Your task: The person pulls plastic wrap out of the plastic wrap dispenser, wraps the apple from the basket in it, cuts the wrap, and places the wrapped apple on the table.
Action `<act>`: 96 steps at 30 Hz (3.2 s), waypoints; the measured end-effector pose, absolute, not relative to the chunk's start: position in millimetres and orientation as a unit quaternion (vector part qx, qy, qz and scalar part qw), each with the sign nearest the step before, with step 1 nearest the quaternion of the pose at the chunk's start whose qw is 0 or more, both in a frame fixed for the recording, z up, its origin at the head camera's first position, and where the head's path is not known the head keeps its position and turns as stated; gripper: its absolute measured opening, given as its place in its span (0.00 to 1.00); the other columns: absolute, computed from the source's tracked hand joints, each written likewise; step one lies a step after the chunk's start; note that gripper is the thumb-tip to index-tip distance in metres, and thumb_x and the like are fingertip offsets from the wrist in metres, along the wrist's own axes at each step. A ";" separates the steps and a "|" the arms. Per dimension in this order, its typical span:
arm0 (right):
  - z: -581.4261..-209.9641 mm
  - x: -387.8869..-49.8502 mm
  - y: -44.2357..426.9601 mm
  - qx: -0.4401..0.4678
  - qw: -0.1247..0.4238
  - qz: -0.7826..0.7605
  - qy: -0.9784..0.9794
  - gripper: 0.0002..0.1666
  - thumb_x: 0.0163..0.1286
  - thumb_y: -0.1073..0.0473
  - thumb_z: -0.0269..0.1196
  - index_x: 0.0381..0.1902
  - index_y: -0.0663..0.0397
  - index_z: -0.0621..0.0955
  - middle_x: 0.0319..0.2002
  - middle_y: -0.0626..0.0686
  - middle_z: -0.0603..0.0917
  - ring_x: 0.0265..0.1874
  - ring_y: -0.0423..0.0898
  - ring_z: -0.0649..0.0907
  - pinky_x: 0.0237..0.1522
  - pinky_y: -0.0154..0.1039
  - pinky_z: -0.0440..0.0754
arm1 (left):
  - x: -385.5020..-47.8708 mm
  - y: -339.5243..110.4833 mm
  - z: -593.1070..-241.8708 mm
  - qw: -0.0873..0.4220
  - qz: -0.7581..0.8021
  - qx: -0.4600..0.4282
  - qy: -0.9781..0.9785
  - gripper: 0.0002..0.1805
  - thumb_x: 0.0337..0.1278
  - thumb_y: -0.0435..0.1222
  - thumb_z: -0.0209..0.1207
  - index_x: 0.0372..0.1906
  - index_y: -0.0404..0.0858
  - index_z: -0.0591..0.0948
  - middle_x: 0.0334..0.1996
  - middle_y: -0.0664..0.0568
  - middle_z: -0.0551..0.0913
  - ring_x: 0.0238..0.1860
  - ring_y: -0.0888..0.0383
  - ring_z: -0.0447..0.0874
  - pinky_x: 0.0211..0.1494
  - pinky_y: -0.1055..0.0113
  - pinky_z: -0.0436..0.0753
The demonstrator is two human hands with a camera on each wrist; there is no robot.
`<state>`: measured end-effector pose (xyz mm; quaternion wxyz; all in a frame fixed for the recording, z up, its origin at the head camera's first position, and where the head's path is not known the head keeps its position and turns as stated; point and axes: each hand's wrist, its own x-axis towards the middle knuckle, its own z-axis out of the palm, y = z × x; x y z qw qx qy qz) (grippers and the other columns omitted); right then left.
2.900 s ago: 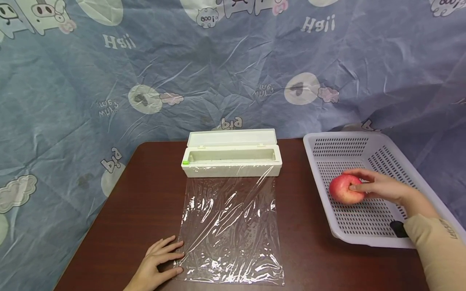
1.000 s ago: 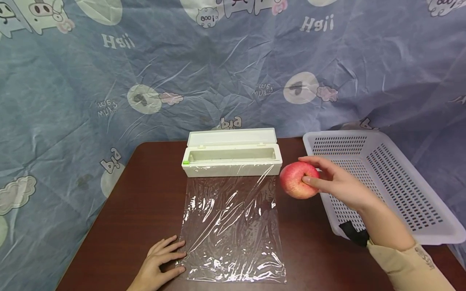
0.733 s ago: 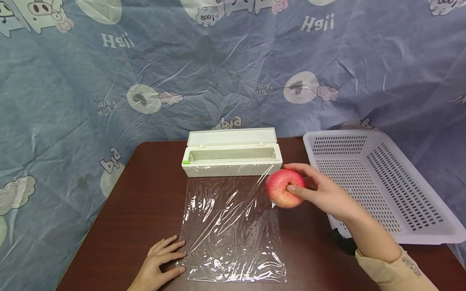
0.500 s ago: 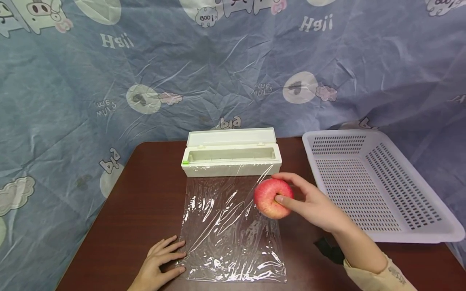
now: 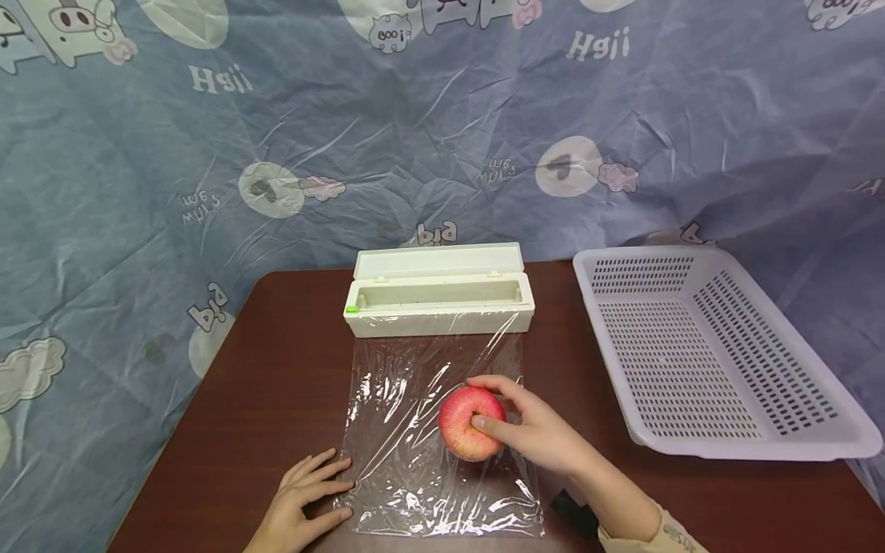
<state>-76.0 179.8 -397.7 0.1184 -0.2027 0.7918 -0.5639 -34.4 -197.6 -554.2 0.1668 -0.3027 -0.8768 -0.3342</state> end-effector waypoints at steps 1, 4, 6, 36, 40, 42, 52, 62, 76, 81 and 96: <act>-401.6 -75.8 175.9 -0.206 0.125 -0.565 0.789 0.27 0.65 0.59 0.62 0.61 0.54 0.70 0.53 0.58 0.75 0.48 0.56 0.76 0.43 0.39 0.78 | -34.5 -197.4 -554.1 0.171 -0.335 -0.305 -0.875 0.18 0.41 0.47 0.72 0.42 0.50 0.86 0.53 0.53 0.81 0.59 0.46 0.70 0.67 0.62 0.50; -413.2 -74.4 164.6 -0.212 0.144 -0.563 0.786 0.26 0.65 0.57 0.62 0.60 0.54 0.70 0.53 0.58 0.75 0.49 0.57 0.75 0.43 0.39 0.77 | -35.4 -196.8 -555.7 0.197 -0.337 -0.319 -0.864 0.18 0.38 0.45 0.73 0.41 0.49 0.86 0.52 0.52 0.81 0.58 0.45 0.71 0.66 0.63 0.50; -420.8 -73.0 157.7 -0.211 0.158 -0.565 0.782 0.26 0.65 0.57 0.63 0.60 0.53 0.71 0.53 0.58 0.75 0.49 0.56 0.76 0.42 0.38 0.77 | -35.7 -196.4 -556.3 0.211 -0.335 -0.325 -0.859 0.19 0.37 0.45 0.73 0.41 0.49 0.86 0.51 0.51 0.81 0.57 0.46 0.72 0.66 0.64 0.50; -474.9 -66.5 123.6 -0.186 0.228 -0.582 0.758 0.26 0.64 0.58 0.64 0.58 0.60 0.70 0.48 0.57 0.77 0.45 0.52 0.79 0.37 0.36 0.78 | -34.4 -195.4 -552.8 0.183 -0.340 -0.314 -0.867 0.16 0.42 0.45 0.71 0.41 0.49 0.85 0.52 0.51 0.81 0.59 0.45 0.70 0.66 0.62 0.49; -476.0 -66.2 124.3 -0.180 0.225 -0.577 0.764 0.27 0.64 0.56 0.64 0.58 0.58 0.71 0.48 0.56 0.77 0.45 0.52 0.79 0.38 0.37 0.78 | -33.6 -195.2 -552.9 0.174 -0.342 -0.306 -0.871 0.16 0.41 0.45 0.71 0.41 0.50 0.86 0.52 0.51 0.81 0.59 0.44 0.70 0.64 0.59 0.50; -476.8 -65.8 124.6 -0.176 0.226 -0.578 0.764 0.27 0.64 0.55 0.64 0.58 0.57 0.71 0.47 0.56 0.77 0.45 0.51 0.79 0.38 0.37 0.78 | -33.1 -195.2 -552.8 0.170 -0.342 -0.303 -0.873 0.17 0.40 0.45 0.72 0.41 0.50 0.86 0.52 0.52 0.81 0.59 0.44 0.70 0.64 0.58 0.50; -478.8 -65.3 124.9 -0.177 0.215 -0.571 0.772 0.28 0.63 0.53 0.64 0.58 0.58 0.71 0.49 0.55 0.77 0.46 0.52 0.78 0.41 0.38 0.76 | -32.6 -194.5 -551.2 0.165 -0.344 -0.301 -0.874 0.18 0.39 0.44 0.72 0.41 0.49 0.86 0.53 0.52 0.80 0.58 0.42 0.70 0.65 0.60 0.50; -476.4 -66.7 125.7 -0.180 0.206 -0.549 0.790 0.30 0.63 0.50 0.64 0.59 0.56 0.72 0.48 0.52 0.79 0.48 0.53 0.77 0.43 0.43 0.74 | -32.5 -194.5 -550.8 0.168 -0.344 -0.303 -0.872 0.17 0.40 0.44 0.72 0.41 0.49 0.86 0.53 0.52 0.80 0.58 0.42 0.71 0.65 0.61 0.49; -469.0 -63.9 144.7 -0.200 0.224 -0.550 0.779 0.36 0.62 0.52 0.66 0.62 0.64 0.68 0.55 0.59 0.77 0.52 0.58 0.77 0.51 0.50 0.73 | -34.5 -195.2 -551.2 0.204 -0.343 -0.313 -0.862 0.22 0.32 0.44 0.75 0.41 0.48 0.86 0.52 0.49 0.81 0.56 0.45 0.73 0.67 0.65 0.52; -462.6 -58.3 158.9 -0.203 0.205 -0.531 0.797 0.36 0.60 0.52 0.67 0.62 0.61 0.68 0.56 0.63 0.74 0.49 0.60 0.77 0.42 0.37 0.79 | -31.1 -193.9 -543.6 0.202 -0.352 -0.303 -0.862 0.20 0.34 0.43 0.74 0.40 0.48 0.86 0.51 0.50 0.81 0.54 0.47 0.75 0.65 0.68 0.55; -473.3 -35.0 199.1 -0.371 -0.022 -0.332 0.867 0.25 0.51 0.45 0.72 0.48 0.38 0.79 0.47 0.38 0.78 0.46 0.37 0.77 0.47 0.34 0.76 | -26.5 -188.9 -529.7 0.217 -0.327 -0.368 -0.843 0.21 0.37 0.51 0.72 0.40 0.48 0.86 0.45 0.56 0.83 0.49 0.52 0.76 0.56 0.63 0.63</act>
